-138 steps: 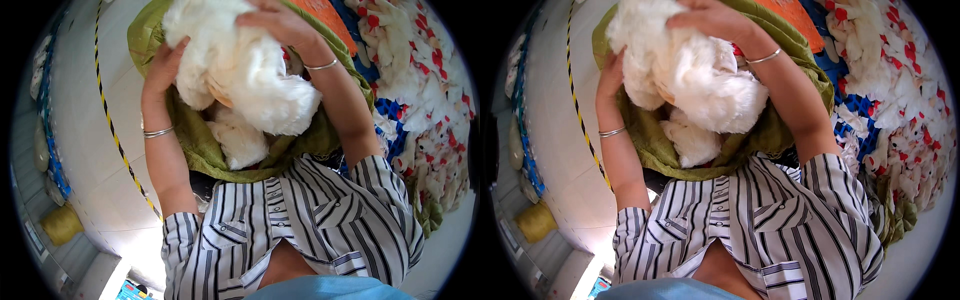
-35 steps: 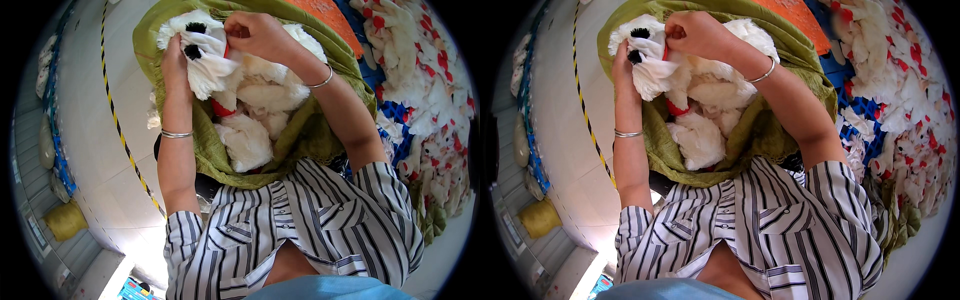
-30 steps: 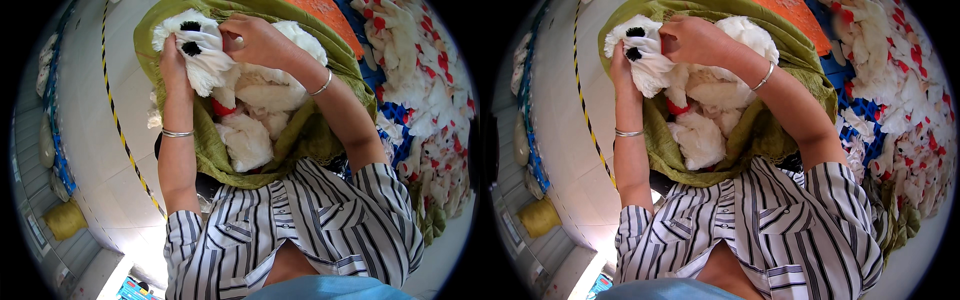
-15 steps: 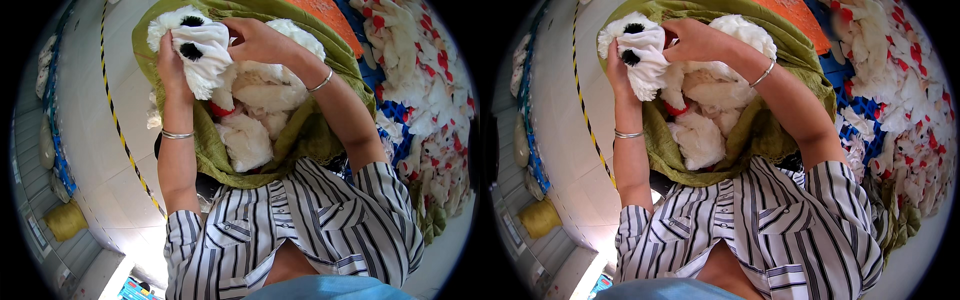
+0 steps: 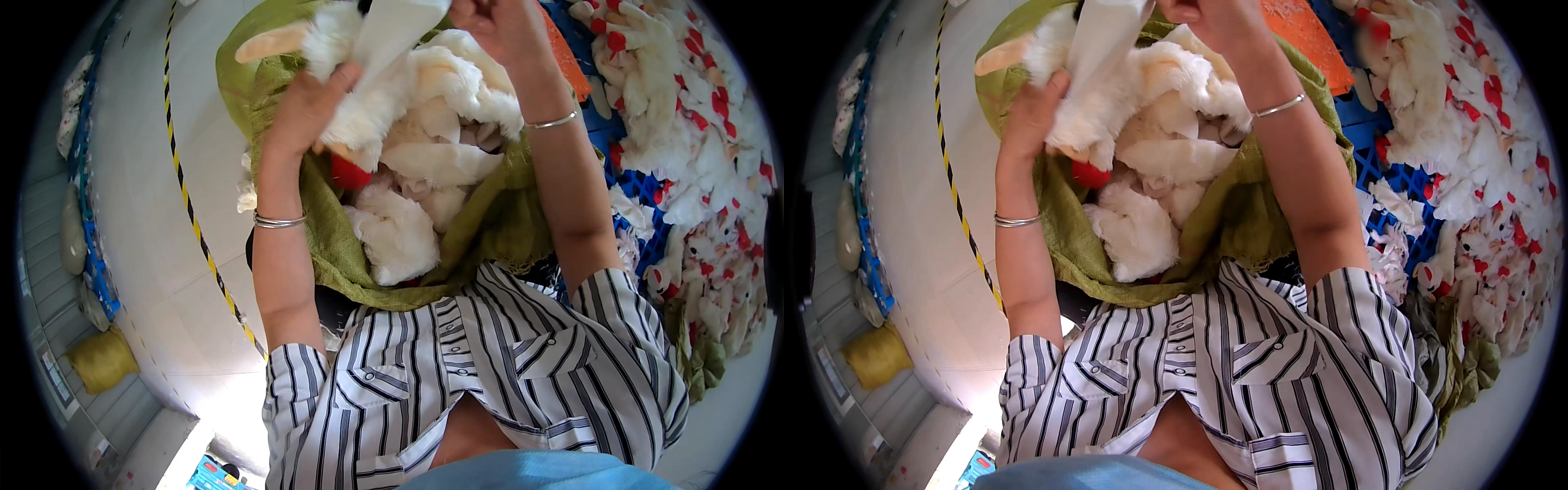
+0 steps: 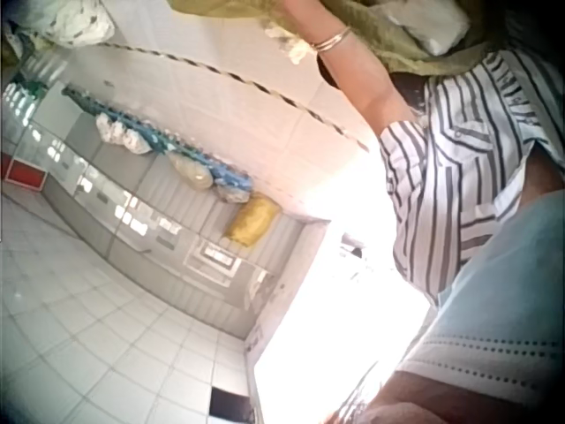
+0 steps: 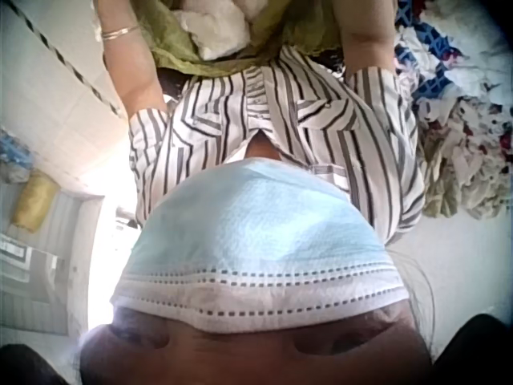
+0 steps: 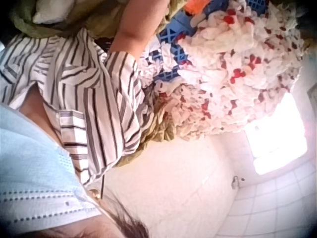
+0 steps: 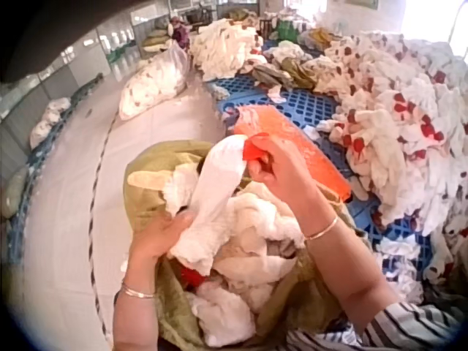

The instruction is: The person assembles small white stuffed toys by hand, inserting red fabric pieces into the white bodies. The person repeatedly picks up a white toy, inserts a red piece, and places the finished toy into a green sack. The process is repetitive and involves handling multiple identical units.

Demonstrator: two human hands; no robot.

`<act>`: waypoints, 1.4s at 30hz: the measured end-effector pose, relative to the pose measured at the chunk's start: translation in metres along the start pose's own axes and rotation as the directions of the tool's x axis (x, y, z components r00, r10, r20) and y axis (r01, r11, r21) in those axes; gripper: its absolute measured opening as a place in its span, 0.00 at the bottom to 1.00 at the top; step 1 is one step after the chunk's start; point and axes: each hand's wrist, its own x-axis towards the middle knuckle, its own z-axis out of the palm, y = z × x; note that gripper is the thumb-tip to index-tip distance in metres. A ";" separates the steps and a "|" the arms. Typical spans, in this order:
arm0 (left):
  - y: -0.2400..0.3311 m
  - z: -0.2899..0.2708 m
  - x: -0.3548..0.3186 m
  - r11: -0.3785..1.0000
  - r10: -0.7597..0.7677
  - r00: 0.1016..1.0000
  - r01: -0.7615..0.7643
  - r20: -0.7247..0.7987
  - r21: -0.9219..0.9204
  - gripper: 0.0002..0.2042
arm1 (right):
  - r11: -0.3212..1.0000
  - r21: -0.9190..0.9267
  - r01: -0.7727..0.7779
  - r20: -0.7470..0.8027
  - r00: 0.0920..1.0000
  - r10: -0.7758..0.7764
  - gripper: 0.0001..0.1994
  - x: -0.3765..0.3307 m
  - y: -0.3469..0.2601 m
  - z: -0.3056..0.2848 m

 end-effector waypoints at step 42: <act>-0.015 -0.038 -0.013 0.855 0.121 0.993 -0.104 -0.001 -0.509 0.06 | 0.663 -0.747 0.055 0.070 0.998 -0.004 0.25 0.001 0.064 0.104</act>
